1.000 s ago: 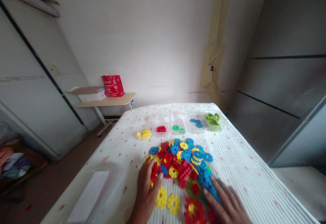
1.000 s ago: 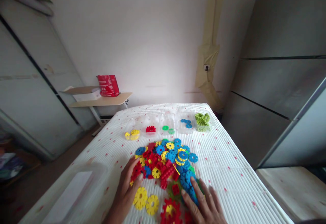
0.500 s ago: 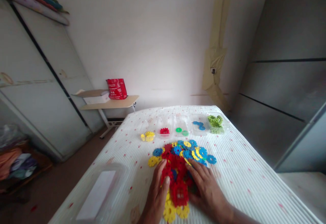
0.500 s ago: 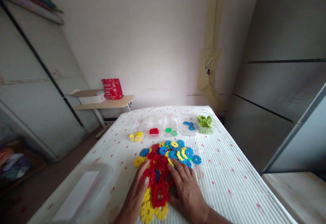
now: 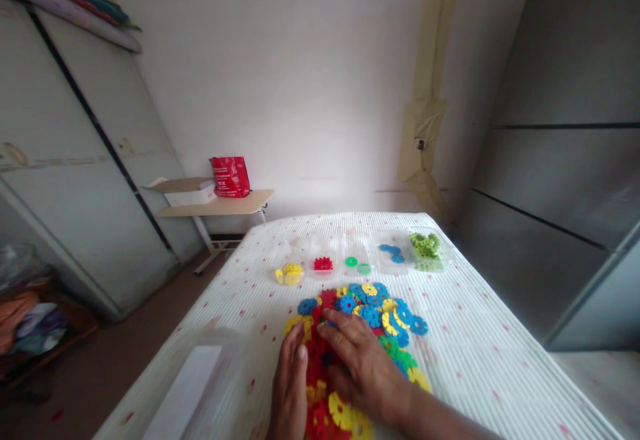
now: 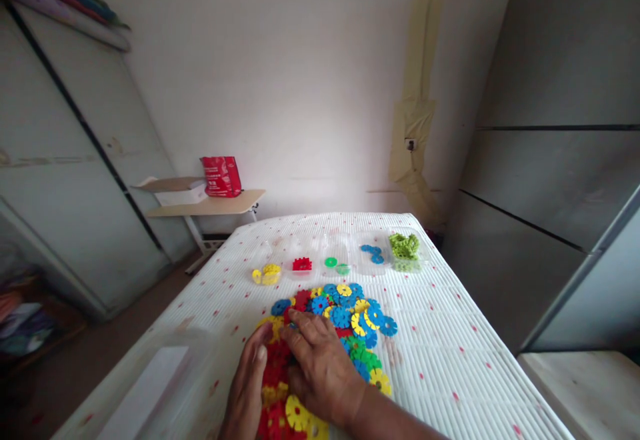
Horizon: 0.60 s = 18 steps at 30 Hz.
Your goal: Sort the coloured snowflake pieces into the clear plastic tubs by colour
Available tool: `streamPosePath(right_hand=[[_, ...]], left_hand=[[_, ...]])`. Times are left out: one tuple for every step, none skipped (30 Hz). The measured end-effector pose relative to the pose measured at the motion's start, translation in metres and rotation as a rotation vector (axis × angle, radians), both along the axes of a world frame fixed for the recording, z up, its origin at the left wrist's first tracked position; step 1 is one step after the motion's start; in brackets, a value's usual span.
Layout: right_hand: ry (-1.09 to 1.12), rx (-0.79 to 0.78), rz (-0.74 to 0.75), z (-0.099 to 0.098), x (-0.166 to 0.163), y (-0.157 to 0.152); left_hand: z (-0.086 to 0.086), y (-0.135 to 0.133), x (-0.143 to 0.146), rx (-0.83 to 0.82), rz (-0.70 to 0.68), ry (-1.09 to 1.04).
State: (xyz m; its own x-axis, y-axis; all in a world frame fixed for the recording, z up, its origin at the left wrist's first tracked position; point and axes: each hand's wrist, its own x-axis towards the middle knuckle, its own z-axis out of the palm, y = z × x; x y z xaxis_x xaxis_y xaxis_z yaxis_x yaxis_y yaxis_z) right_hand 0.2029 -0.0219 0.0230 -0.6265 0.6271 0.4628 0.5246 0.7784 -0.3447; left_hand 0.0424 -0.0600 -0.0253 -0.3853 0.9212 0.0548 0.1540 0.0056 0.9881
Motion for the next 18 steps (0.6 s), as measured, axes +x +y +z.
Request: streamPosePath(right_hand=[[0.014, -0.003, -0.033, 0.002, 0.008, 0.006], [0.033, -0.009, -0.085, 0.003, 0.019, 0.014], [0.055, -0.02, -0.152, 0.003, 0.032, 0.024], [0.069, -0.045, -0.222, 0.001, 0.046, 0.034], [0.068, -0.074, -0.289, -0.001, 0.06, 0.046], [0.057, -0.091, -0.343, -0.004, 0.073, 0.056], [0.029, -0.109, -0.381, -0.008, 0.084, 0.066], [0.002, -0.14, -0.416, -0.011, 0.092, 0.075], [-0.028, -0.175, -0.438, -0.013, 0.097, 0.082], [-0.057, -0.21, -0.443, -0.015, 0.099, 0.087], [-0.082, -0.243, -0.437, -0.017, 0.098, 0.09], [-0.105, -0.27, -0.421, -0.018, 0.094, 0.093], [-0.128, -0.288, -0.4, -0.019, 0.088, 0.094], [-0.15, -0.298, -0.382, -0.02, 0.081, 0.095], [-0.173, -0.3, -0.375, -0.02, 0.074, 0.095], [-0.196, -0.298, -0.372, -0.02, 0.067, 0.095], [-0.216, -0.293, -0.369, -0.02, 0.061, 0.095], [-0.227, -0.286, -0.361, -0.02, 0.056, 0.094]], left_hand=[[0.001, 0.0, 0.0, 0.001, 0.012, 0.001], [0.002, 0.0, -0.001, 0.003, 0.022, 0.006], [0.003, 0.002, -0.001, 0.01, 0.031, 0.015], [0.003, 0.004, -0.002, 0.024, 0.038, 0.028], [0.003, 0.006, -0.004, 0.04, 0.046, 0.047], [0.003, 0.01, -0.006, 0.062, 0.057, 0.071], [0.004, 0.014, -0.008, 0.085, 0.07, 0.102], [0.004, 0.019, -0.009, 0.105, 0.08, 0.139], [0.004, 0.024, -0.011, 0.115, 0.084, 0.18], [0.005, 0.03, -0.012, 0.116, 0.084, 0.221], [0.005, 0.035, -0.013, 0.111, 0.083, 0.259], [0.006, 0.04, -0.013, 0.1, 0.076, 0.291], [0.007, 0.045, -0.013, 0.086, 0.061, 0.317], [0.008, 0.049, -0.012, 0.072, 0.04, 0.338], [0.009, 0.052, -0.011, 0.06, 0.013, 0.355], [0.01, 0.054, -0.01, 0.05, -0.023, 0.374], [0.012, 0.056, -0.009, 0.043, -0.064, 0.398], [0.012, 0.056, -0.008, 0.039, -0.106, 0.428]])
